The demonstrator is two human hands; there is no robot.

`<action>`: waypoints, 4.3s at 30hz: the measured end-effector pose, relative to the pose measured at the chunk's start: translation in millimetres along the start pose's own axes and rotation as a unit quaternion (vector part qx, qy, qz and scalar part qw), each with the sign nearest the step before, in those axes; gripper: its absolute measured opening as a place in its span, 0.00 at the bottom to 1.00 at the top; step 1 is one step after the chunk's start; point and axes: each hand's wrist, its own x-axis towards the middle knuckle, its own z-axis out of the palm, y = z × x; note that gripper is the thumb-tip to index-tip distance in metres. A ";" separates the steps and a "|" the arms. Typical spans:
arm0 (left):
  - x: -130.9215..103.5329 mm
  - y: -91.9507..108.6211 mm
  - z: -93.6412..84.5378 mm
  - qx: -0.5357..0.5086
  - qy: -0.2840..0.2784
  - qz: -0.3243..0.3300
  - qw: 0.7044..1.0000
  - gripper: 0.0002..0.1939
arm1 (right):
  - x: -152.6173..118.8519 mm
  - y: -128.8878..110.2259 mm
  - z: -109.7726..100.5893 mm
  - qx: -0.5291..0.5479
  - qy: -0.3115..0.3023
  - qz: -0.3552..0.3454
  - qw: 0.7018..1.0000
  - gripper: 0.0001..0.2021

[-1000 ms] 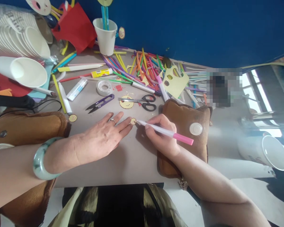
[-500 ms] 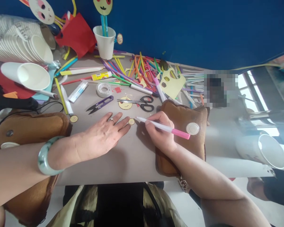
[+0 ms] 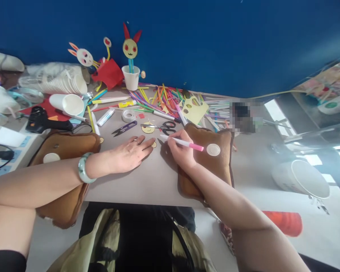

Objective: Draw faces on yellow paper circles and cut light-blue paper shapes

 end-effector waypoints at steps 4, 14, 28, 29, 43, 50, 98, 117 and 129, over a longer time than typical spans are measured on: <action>-0.1 2.5 9.7 0.012 0.020 -0.020 1.000 0.23 | -0.8 1.5 0.3 0.019 -0.002 -0.013 1.000 0.04; -38.4 0.9 -6.2 0.027 -0.024 -0.078 0.996 0.30 | -2.6 -1.0 -0.5 0.025 0.001 -0.047 0.999 0.03; -111.5 -16.7 -22.2 0.032 -0.070 -0.165 0.983 0.31 | -7.7 -5.9 -3.7 0.009 -0.015 -0.075 0.997 0.03; -115.1 -20.0 -21.4 0.037 -0.074 -0.169 0.982 0.30 | -7.8 -6.2 -3.7 0.008 -0.014 -0.077 0.997 0.03; -114.8 -43.5 -16.9 0.028 -0.083 -0.237 0.967 0.26 | -8.5 -6.5 -3.6 -0.001 -0.029 -0.065 0.997 0.03; -111.8 -42.1 -15.6 0.015 -0.026 -0.237 0.971 0.26 | -8.4 -6.2 -3.8 0.006 -0.041 -0.058 0.997 0.04; -87.2 -39.2 -17.8 0.024 0.035 -0.278 0.960 0.11 | -8.4 -7.0 -3.7 0.002 -0.063 -0.040 0.997 0.04; -34.6 -59.6 -22.9 -0.047 0.061 -0.277 0.958 0.11 | -7.6 -9.5 -3.5 0.012 -0.069 -0.031 0.997 0.05; 2.9 -82.6 -27.5 -0.009 -0.078 -0.301 0.950 0.09 | -6.9 -7.1 -2.5 0.009 -0.064 -0.043 0.997 0.04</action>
